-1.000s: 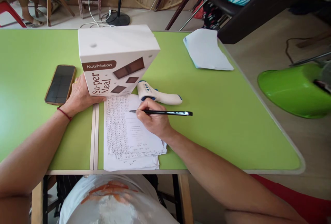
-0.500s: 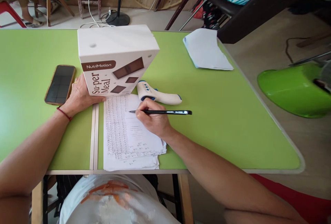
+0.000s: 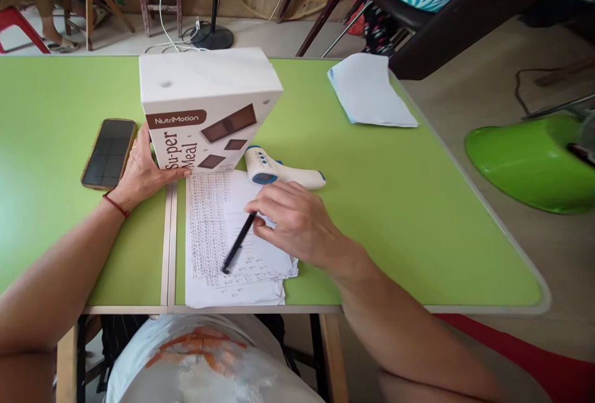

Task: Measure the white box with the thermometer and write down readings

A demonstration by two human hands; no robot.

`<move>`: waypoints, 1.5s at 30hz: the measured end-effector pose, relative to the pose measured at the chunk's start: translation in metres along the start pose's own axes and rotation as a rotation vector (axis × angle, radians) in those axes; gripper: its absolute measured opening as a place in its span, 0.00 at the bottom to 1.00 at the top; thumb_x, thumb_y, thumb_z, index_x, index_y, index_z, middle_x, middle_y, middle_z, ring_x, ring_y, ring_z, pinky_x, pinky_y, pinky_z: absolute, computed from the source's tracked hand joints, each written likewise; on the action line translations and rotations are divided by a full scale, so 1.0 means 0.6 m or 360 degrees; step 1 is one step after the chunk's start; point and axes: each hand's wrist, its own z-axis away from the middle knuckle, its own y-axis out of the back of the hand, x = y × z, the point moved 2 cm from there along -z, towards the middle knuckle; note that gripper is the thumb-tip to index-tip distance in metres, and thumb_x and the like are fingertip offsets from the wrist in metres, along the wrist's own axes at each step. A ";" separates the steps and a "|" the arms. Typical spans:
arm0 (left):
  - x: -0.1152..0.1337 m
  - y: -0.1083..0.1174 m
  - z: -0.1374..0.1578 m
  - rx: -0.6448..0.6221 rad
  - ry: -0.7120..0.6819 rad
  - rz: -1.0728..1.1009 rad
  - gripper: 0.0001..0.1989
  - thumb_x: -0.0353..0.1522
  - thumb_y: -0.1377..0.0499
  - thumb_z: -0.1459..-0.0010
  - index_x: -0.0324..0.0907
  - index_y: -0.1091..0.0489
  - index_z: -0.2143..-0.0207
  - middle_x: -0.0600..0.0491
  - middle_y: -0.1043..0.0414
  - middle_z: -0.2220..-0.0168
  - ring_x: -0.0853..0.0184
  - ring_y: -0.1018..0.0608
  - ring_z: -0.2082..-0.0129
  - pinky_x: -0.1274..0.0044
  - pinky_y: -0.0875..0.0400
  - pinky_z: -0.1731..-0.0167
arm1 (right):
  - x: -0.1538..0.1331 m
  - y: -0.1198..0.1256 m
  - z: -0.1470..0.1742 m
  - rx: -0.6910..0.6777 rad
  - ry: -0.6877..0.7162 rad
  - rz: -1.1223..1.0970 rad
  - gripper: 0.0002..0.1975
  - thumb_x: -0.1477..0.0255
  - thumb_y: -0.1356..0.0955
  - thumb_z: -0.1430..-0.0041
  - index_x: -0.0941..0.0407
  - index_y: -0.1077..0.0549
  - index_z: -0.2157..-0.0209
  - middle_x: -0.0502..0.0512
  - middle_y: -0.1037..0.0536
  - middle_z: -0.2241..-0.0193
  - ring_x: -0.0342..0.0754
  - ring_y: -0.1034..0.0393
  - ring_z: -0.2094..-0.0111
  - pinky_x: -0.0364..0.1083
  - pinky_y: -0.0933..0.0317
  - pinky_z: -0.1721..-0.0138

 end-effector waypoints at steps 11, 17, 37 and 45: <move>0.014 0.006 -0.003 -0.0004 0.0122 0.0275 0.52 0.48 0.22 0.60 0.46 0.39 0.36 0.41 0.31 0.40 0.44 0.28 0.38 0.51 0.32 0.38 | 0.031 -0.012 0.008 -0.0038 -0.0302 -0.0164 0.14 0.81 0.36 0.43 0.56 0.19 0.62 0.56 0.21 0.69 0.50 0.28 0.66 0.51 0.34 0.62; 0.016 0.006 -0.004 0.0004 0.0224 0.0407 0.50 0.46 0.21 0.60 0.46 0.38 0.38 0.42 0.30 0.41 0.45 0.26 0.40 0.59 0.22 0.49 | 0.091 -0.033 0.018 -0.0228 -0.0882 0.0314 0.29 0.79 0.33 0.47 0.64 0.29 0.41 0.72 0.24 0.50 0.66 0.30 0.49 0.64 0.34 0.48; 0.066 -0.005 0.027 -0.0085 0.0292 0.0856 0.33 0.47 0.27 0.47 0.44 0.32 0.44 0.44 0.26 0.43 0.47 0.23 0.42 0.54 0.26 0.43 | -0.047 0.007 -0.005 0.0565 -0.0911 -0.2012 0.18 0.55 0.24 0.48 0.52 0.25 0.63 0.50 0.27 0.76 0.46 0.33 0.77 0.46 0.34 0.80; 0.098 -0.006 0.023 -0.0272 0.0292 0.0744 0.35 0.48 0.27 0.49 0.44 0.33 0.44 0.43 0.25 0.44 0.46 0.23 0.43 0.51 0.26 0.42 | -0.049 -0.021 -0.017 0.0424 -0.1071 -0.2156 0.18 0.55 0.23 0.50 0.53 0.27 0.69 0.50 0.27 0.76 0.44 0.36 0.77 0.46 0.37 0.77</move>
